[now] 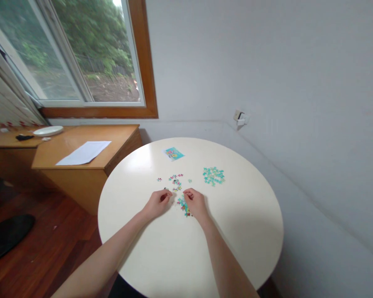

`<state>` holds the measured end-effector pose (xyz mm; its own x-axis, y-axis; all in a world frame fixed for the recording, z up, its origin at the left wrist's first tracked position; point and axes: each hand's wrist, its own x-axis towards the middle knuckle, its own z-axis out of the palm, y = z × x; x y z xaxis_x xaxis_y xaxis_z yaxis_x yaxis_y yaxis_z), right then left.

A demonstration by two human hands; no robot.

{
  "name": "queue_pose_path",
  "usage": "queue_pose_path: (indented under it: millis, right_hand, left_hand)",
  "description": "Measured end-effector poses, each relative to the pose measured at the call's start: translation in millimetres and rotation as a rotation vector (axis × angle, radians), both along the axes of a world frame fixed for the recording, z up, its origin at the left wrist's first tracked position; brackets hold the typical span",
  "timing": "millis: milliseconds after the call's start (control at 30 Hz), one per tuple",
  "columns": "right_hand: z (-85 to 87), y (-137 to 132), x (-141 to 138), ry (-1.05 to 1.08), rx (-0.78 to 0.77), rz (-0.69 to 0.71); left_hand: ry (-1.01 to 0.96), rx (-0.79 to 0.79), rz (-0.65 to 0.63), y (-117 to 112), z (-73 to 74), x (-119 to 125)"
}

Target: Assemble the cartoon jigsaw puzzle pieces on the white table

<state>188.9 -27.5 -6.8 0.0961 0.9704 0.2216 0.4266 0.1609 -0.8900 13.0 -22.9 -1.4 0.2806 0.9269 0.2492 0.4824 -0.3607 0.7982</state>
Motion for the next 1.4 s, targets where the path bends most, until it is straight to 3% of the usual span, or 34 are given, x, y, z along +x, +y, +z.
queue_pose_path:
  millis: [267,467,833,1400]
  right_hand:
    - [-2.5,-0.5,0.5,-0.028,0.008,0.026]
    - [-9.2,1.5,2.1,-0.053,0.013,0.031]
    - [-14.1,4.3,2.2,0.003,0.007,0.029]
    - [-8.8,4.3,3.3,0.056,0.045,-0.017]
  left_hand:
    - [0.02,-0.03,0.014,2.6,-2.0,0.2]
    - [0.167,0.147,-0.04,-2.9,5.8,2.2]
    - [0.249,0.116,-0.089,-5.2,1.3,2.6]
    - [0.342,0.201,-0.045,-7.8,3.3,4.3]
